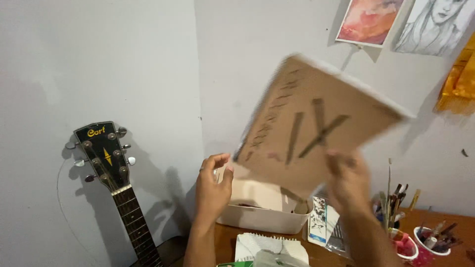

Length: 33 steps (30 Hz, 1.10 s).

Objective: Organizing various art supplies including notebooks, colored pencils, and brushes on a desk.

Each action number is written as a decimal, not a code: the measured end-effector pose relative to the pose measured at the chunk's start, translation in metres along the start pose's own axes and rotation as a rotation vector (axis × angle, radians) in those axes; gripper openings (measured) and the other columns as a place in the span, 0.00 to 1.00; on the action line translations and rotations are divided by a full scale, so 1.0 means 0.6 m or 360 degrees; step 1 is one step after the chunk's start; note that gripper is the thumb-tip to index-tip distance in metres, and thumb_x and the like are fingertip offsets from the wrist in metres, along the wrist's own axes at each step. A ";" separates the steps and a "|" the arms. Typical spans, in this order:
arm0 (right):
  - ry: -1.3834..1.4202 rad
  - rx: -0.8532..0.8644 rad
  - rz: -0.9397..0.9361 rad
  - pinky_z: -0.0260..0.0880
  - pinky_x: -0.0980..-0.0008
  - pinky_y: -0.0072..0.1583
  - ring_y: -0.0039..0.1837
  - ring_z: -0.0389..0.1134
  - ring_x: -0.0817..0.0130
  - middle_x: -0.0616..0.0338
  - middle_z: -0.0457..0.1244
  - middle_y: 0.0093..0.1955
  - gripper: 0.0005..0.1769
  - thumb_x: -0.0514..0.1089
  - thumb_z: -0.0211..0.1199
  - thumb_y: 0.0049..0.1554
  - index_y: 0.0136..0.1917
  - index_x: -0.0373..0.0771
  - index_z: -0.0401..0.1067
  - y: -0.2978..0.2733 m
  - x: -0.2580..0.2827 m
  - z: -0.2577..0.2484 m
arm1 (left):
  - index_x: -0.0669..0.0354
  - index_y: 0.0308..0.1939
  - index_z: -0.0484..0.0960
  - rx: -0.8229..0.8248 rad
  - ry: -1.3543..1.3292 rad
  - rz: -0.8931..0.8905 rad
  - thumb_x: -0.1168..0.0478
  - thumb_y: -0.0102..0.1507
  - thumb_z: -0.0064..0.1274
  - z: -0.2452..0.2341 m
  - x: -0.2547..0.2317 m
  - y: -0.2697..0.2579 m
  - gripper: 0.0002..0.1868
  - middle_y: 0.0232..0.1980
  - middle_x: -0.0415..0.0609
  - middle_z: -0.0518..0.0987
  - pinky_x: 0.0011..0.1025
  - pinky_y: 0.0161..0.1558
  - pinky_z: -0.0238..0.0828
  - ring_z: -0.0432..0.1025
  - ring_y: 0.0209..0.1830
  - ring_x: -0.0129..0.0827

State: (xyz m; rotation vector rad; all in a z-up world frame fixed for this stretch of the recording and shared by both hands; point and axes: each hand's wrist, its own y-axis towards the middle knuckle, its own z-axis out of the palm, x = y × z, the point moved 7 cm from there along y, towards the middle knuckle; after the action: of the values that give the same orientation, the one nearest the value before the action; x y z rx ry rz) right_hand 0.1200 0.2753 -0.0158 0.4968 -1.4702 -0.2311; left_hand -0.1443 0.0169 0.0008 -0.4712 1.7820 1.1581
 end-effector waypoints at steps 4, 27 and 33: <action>-0.0061 0.0376 0.0231 0.72 0.50 0.60 0.60 0.69 0.60 0.52 0.67 0.56 0.37 0.61 0.64 0.53 0.69 0.40 0.65 -0.007 0.025 0.149 | 0.48 0.56 0.81 -0.0097 0.0542 -0.0137 0.59 0.60 0.56 -0.014 0.016 0.006 0.20 0.60 0.51 0.74 0.48 0.63 0.63 0.65 0.63 0.48; -0.1323 0.0242 0.0050 0.74 0.55 0.53 0.50 0.73 0.51 0.41 0.69 0.48 0.30 0.55 0.70 0.55 0.59 0.30 0.67 0.050 -0.006 0.186 | 0.45 0.57 0.81 0.0054 0.0522 -0.0420 0.54 0.62 0.52 -0.002 0.109 0.026 0.19 0.60 0.43 0.78 0.49 0.63 0.61 0.70 0.64 0.37; -0.0817 0.0192 -0.0044 0.72 0.57 0.50 0.47 0.71 0.52 0.40 0.67 0.46 0.23 0.49 0.68 0.61 0.52 0.25 0.67 0.097 -0.094 0.170 | 0.46 0.56 0.81 0.0044 0.0512 -0.0405 0.54 0.62 0.53 0.003 0.105 0.028 0.18 0.59 0.44 0.78 0.47 0.62 0.64 0.73 0.61 0.37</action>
State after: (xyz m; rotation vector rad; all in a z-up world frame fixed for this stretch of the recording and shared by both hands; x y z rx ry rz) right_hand 0.0055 0.3333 -0.0371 0.5820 -1.9870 -0.3083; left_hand -0.1865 0.0367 -0.0449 -0.8806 1.9380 0.9165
